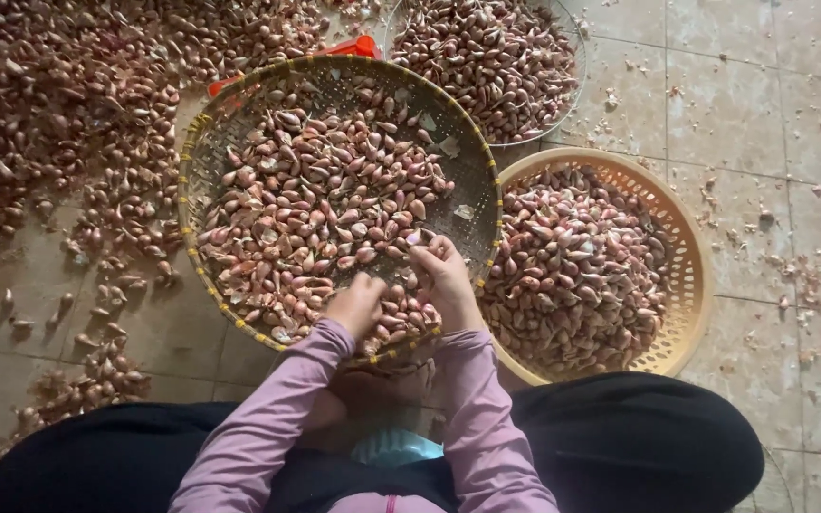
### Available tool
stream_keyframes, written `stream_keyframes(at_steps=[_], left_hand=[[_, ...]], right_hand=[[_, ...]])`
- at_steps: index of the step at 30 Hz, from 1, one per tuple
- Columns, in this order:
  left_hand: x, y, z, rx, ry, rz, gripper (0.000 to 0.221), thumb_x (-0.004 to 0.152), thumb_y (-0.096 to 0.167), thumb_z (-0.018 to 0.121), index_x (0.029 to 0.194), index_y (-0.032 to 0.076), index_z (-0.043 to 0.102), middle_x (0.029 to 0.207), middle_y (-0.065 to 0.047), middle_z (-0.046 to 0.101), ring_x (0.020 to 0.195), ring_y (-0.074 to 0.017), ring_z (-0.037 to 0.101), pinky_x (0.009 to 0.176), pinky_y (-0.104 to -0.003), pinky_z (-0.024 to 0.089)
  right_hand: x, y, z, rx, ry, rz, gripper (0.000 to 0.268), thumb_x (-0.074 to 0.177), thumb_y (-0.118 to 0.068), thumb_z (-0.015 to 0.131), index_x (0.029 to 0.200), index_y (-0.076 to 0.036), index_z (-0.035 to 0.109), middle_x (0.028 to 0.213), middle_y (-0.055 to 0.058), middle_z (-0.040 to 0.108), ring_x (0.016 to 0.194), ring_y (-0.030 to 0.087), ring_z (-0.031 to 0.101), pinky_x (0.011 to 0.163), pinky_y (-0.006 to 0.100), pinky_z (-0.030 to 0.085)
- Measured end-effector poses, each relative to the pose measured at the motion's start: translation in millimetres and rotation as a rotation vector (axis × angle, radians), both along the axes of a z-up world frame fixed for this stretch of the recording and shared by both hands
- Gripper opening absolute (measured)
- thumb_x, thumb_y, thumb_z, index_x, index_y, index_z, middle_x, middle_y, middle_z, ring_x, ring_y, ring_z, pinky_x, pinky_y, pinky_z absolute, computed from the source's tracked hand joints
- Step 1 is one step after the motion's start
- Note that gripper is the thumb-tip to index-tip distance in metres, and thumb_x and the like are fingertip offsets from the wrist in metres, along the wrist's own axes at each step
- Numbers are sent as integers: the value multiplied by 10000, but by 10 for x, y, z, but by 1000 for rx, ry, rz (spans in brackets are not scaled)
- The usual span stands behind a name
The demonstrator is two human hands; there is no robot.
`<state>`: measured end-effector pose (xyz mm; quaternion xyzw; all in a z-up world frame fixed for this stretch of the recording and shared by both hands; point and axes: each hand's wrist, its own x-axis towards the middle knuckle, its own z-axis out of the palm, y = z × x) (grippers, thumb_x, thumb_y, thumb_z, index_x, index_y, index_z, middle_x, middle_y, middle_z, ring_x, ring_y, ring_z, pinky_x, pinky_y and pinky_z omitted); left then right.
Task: Sorting shallots by hand in a large woven basket to remove debris and low-quality cloves, followed by sifting the basket.
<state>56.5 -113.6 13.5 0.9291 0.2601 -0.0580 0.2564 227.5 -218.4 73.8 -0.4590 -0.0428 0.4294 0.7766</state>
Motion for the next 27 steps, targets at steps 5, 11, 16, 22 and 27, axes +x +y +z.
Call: stream_keyframes(at_steps=[5, 11, 16, 22, 27], left_hand=[[-39, 264, -8, -315, -169, 254, 155, 956, 288, 545, 1088, 228, 601, 1053, -123, 679, 1025, -399, 704, 924, -499, 573], [275, -40, -104, -282, -247, 100, 296, 901, 63, 636, 1138, 241, 629, 1132, -88, 639, 1117, -347, 668, 976, -444, 564], [383, -152, 35, -93, -49, -20, 263, 924, 237, 705, 1130, 206, 543, 1139, -87, 541, 1026, -363, 701, 906, -476, 615], [238, 249, -140, -71, -139, 148, 286, 884, 158, 746, 1123, 182, 590, 1211, -117, 528, 1067, -414, 695, 871, -449, 636], [392, -36, 629, -37, -240, 68, 320, 903, 113, 666, 1184, 253, 610, 1172, -65, 516, 994, -362, 723, 822, -424, 648]], right_hand=[[141, -5, -183, 19, 33, -66, 240, 932, -93, 745, 888, -189, 530, 677, 39, 642, 446, 58, 485, 342, 137, 261], [231, -128, 7, 50, 69, -37, 239, 966, -56, 671, 1146, -157, 551, 892, 72, 712, 693, 122, 690, 567, 184, 522], [370, -222, -96, 58, 50, -15, 277, 965, 7, 644, 1162, -168, 557, 924, -12, 696, 729, 52, 613, 579, 119, 416], [442, -280, 135, -65, 20, -137, 284, 1045, -310, 630, 821, -221, 480, 644, -78, 328, 470, 29, 374, 344, 120, 178], [428, -198, -182, -538, -511, -54, 346, 1012, -387, 596, 756, -158, 638, 453, 55, 514, 304, 138, 473, 239, 240, 332]])
